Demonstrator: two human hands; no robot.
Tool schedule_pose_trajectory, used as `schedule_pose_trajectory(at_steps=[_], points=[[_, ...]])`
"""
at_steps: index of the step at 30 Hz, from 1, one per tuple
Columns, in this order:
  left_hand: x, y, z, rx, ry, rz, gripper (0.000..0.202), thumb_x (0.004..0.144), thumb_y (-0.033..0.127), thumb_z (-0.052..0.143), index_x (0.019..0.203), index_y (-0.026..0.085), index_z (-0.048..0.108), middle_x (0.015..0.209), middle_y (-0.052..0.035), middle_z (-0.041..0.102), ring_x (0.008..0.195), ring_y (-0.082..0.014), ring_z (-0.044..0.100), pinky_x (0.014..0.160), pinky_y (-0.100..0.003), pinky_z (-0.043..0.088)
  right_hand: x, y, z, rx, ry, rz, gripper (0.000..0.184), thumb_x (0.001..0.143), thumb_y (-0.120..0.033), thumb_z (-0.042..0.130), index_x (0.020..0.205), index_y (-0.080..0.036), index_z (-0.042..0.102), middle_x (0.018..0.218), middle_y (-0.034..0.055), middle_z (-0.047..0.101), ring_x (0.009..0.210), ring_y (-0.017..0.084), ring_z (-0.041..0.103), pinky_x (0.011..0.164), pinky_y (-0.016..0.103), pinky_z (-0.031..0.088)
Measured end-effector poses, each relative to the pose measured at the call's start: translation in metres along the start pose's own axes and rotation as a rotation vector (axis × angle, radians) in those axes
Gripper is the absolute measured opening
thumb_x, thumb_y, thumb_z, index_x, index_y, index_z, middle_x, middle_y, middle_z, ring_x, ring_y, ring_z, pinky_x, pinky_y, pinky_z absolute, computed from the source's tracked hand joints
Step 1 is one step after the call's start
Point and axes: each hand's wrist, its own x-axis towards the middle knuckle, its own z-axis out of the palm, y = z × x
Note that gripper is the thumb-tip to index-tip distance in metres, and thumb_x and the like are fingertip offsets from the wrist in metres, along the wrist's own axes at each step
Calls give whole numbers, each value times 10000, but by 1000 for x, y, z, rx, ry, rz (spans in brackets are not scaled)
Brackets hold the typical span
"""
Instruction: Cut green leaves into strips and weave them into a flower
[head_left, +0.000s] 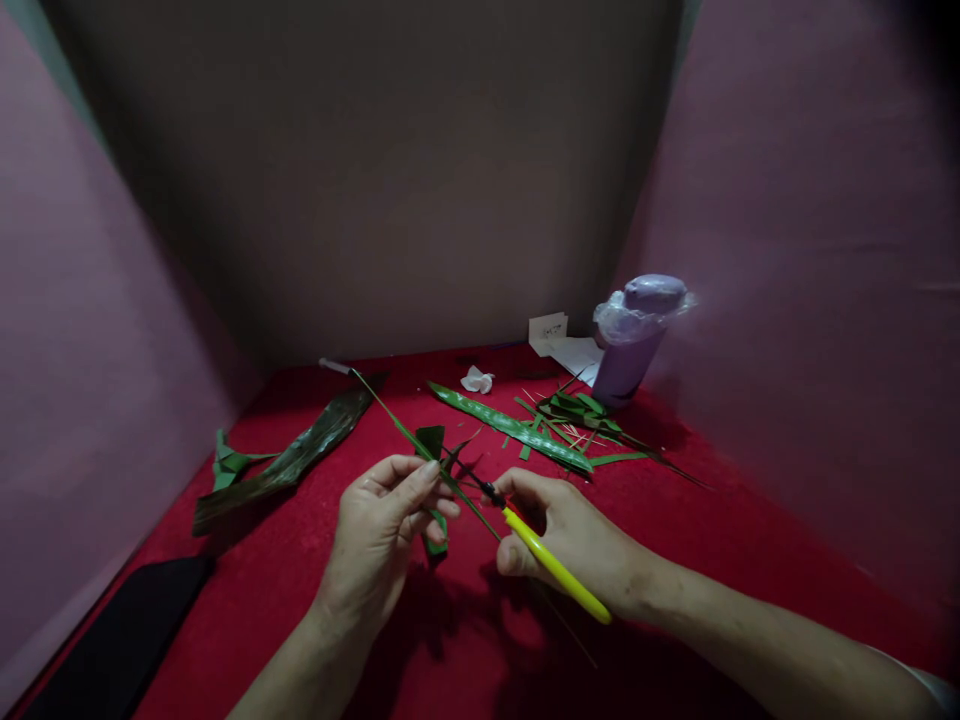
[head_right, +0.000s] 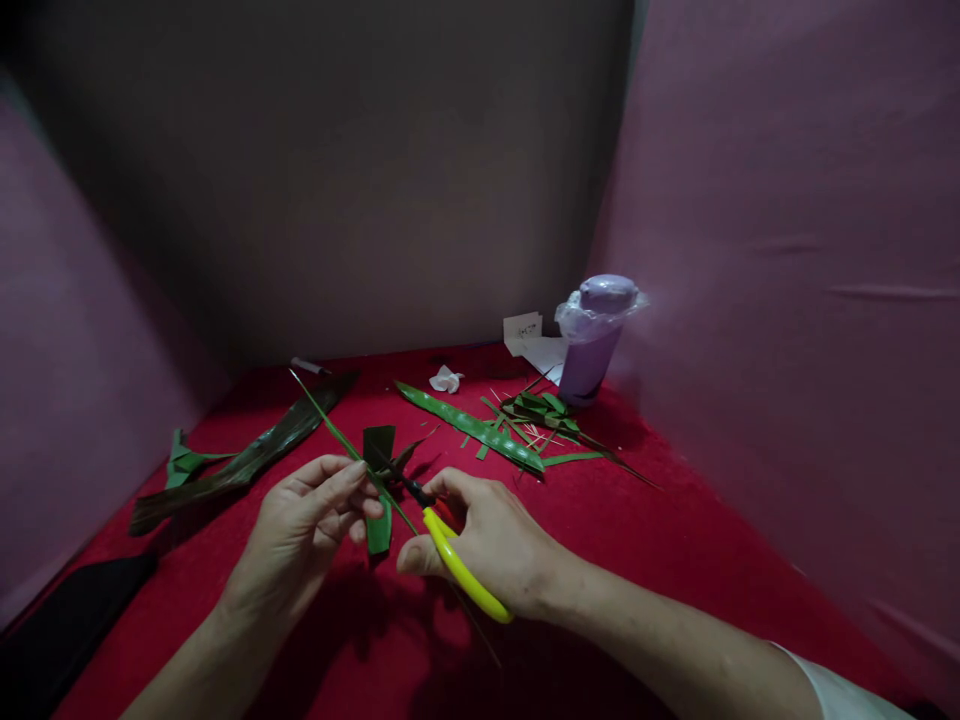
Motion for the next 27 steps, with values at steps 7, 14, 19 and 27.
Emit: schedule_pose_trajectory(at_steps=[7, 14, 19, 27], points=[[-1, 2, 4, -8, -2, -10, 133, 650, 170, 730, 686, 116, 615, 598, -20, 676, 509, -137, 651, 407, -174, 481, 1, 3, -2, -335, 128, -148, 466, 579, -450, 771, 929, -197, 597, 576, -52, 508, 537, 99, 401, 500, 218, 301], [-1, -2, 3, 11, 16, 5, 148, 635, 152, 736, 695, 126, 603, 627, -14, 685, 518, -160, 664, 418, -205, 502, 1, 1, 1, -565, 220, -264, 514, 530, -581, 752, 858, -219, 592, 563, -55, 507, 534, 108, 404, 507, 222, 266], [-1, -2, 3, 28, 4, 2, 144, 651, 161, 733, 711, 120, 608, 649, -25, 700, 549, -171, 680, 441, -211, 521, 0, 1, 2, -640, 264, -337, 474, 596, -602, 699, 840, -209, 596, 646, -22, 566, 564, 118, 441, 520, 228, 283], [-2, -1, 6, 23, 2, -14, 160, 636, 168, 748, 702, 109, 615, 637, -31, 703, 554, -182, 687, 457, -217, 540, 2, 9, 1, -646, 275, -400, 446, 624, -597, 685, 832, -207, 624, 652, -8, 597, 566, 125, 477, 552, 240, 327]])
